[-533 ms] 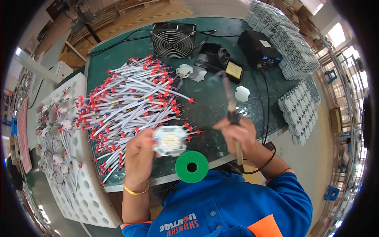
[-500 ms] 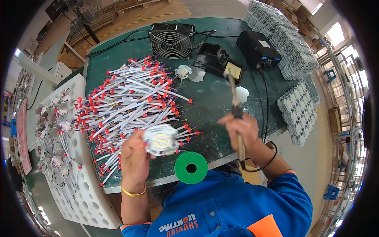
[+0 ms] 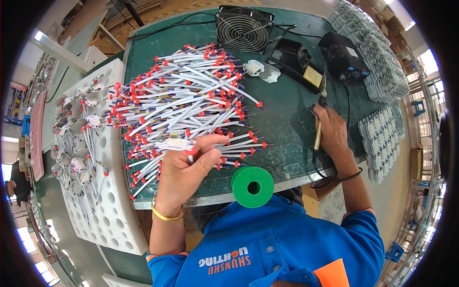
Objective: The person solders wires onto LED circuit boards using a soldering iron and solder wire, moves foam trays on the table, and solders more wires to LED boards.
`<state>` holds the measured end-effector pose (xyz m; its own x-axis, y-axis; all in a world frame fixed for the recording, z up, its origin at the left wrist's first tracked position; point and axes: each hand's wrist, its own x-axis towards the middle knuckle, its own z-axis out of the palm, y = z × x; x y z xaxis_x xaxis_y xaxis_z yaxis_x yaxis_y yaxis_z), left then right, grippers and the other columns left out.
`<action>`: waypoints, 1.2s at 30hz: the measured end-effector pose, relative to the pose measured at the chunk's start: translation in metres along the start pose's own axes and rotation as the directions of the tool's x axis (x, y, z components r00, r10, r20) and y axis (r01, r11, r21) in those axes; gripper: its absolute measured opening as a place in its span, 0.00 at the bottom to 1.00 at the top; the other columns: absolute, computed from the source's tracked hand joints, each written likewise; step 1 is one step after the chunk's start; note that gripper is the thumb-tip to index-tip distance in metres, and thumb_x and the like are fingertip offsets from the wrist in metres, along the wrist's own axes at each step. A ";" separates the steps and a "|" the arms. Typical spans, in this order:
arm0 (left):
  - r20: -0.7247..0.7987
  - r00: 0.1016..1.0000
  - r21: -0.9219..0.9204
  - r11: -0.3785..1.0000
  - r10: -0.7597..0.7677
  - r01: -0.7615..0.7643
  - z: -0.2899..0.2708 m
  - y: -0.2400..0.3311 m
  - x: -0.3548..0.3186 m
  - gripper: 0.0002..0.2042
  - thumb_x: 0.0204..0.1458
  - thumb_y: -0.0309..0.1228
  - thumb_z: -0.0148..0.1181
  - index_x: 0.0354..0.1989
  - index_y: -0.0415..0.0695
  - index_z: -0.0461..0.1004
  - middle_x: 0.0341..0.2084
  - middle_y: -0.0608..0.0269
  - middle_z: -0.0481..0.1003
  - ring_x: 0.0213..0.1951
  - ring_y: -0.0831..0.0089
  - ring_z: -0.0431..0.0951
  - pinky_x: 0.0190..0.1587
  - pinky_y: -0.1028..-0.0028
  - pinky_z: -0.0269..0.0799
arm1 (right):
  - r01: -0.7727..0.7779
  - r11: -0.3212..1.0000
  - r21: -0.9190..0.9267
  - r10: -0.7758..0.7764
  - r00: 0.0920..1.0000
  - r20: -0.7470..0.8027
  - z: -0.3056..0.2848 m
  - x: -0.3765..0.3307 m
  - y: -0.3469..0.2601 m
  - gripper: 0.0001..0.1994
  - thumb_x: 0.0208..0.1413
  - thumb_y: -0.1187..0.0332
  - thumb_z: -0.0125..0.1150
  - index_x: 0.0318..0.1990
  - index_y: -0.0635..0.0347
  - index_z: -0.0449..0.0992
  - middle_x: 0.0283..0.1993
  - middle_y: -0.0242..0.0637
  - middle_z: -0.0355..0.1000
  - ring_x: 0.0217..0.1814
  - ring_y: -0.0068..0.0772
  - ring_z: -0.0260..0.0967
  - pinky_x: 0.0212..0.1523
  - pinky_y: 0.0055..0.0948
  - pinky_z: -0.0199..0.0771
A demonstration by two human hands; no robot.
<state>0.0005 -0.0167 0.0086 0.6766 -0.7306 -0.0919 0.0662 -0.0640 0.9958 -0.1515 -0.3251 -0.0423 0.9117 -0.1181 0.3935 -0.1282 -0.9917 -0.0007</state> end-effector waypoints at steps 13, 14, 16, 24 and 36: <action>0.409 0.886 0.575 0.693 0.218 -0.435 0.055 -0.023 0.062 0.10 0.39 0.31 0.65 0.32 0.44 0.77 0.29 0.58 0.73 0.32 0.61 0.75 0.36 0.70 0.71 | -0.113 0.703 0.702 0.387 0.889 -0.245 -0.037 -0.001 -0.072 0.17 0.44 0.75 0.65 0.39 0.61 0.63 0.30 0.34 0.68 0.25 0.22 0.61 0.27 0.21 0.63; 0.411 0.883 0.573 0.690 0.224 -0.442 0.056 -0.021 0.063 0.10 0.39 0.31 0.65 0.32 0.44 0.77 0.29 0.58 0.73 0.32 0.61 0.75 0.36 0.70 0.71 | -0.159 0.587 0.794 0.457 0.875 -0.162 -0.038 -0.001 -0.074 0.17 0.45 0.74 0.64 0.40 0.60 0.62 0.31 0.32 0.67 0.26 0.19 0.60 0.26 0.19 0.62; 0.442 0.882 0.641 0.631 0.162 -0.437 0.057 -0.018 0.063 0.10 0.39 0.30 0.65 0.32 0.43 0.77 0.29 0.57 0.74 0.32 0.61 0.75 0.36 0.69 0.71 | -0.123 0.538 0.834 0.459 0.872 -0.168 -0.032 -0.002 -0.073 0.17 0.47 0.72 0.63 0.41 0.59 0.61 0.31 0.30 0.64 0.27 0.16 0.58 0.27 0.17 0.61; 0.211 0.962 0.349 0.906 0.175 -0.241 0.043 -0.010 0.055 0.06 0.47 0.27 0.61 0.31 0.37 0.74 0.28 0.63 0.73 0.30 0.75 0.73 0.35 0.77 0.70 | -0.170 0.524 0.835 0.473 0.873 -0.119 -0.031 -0.003 -0.086 0.17 0.47 0.72 0.62 0.42 0.59 0.60 0.32 0.30 0.60 0.28 0.17 0.58 0.28 0.17 0.62; 0.047 0.999 -0.858 0.512 -0.007 0.043 0.011 -0.003 0.032 0.11 0.59 0.36 0.46 0.44 0.43 0.66 0.23 0.69 0.65 0.22 0.81 0.63 0.22 0.83 0.58 | -0.009 0.246 0.969 0.328 0.942 -0.074 -0.032 0.022 -0.111 0.15 0.51 0.80 0.52 0.44 0.63 0.56 0.39 0.39 0.62 0.34 0.26 0.70 0.31 0.23 0.76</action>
<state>0.0142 -0.0473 0.0030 0.6413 -0.7609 -0.0984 0.6923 0.5185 0.5019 -0.1297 -0.2161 -0.0043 0.7878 -0.4324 0.4387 0.3384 -0.2913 -0.8948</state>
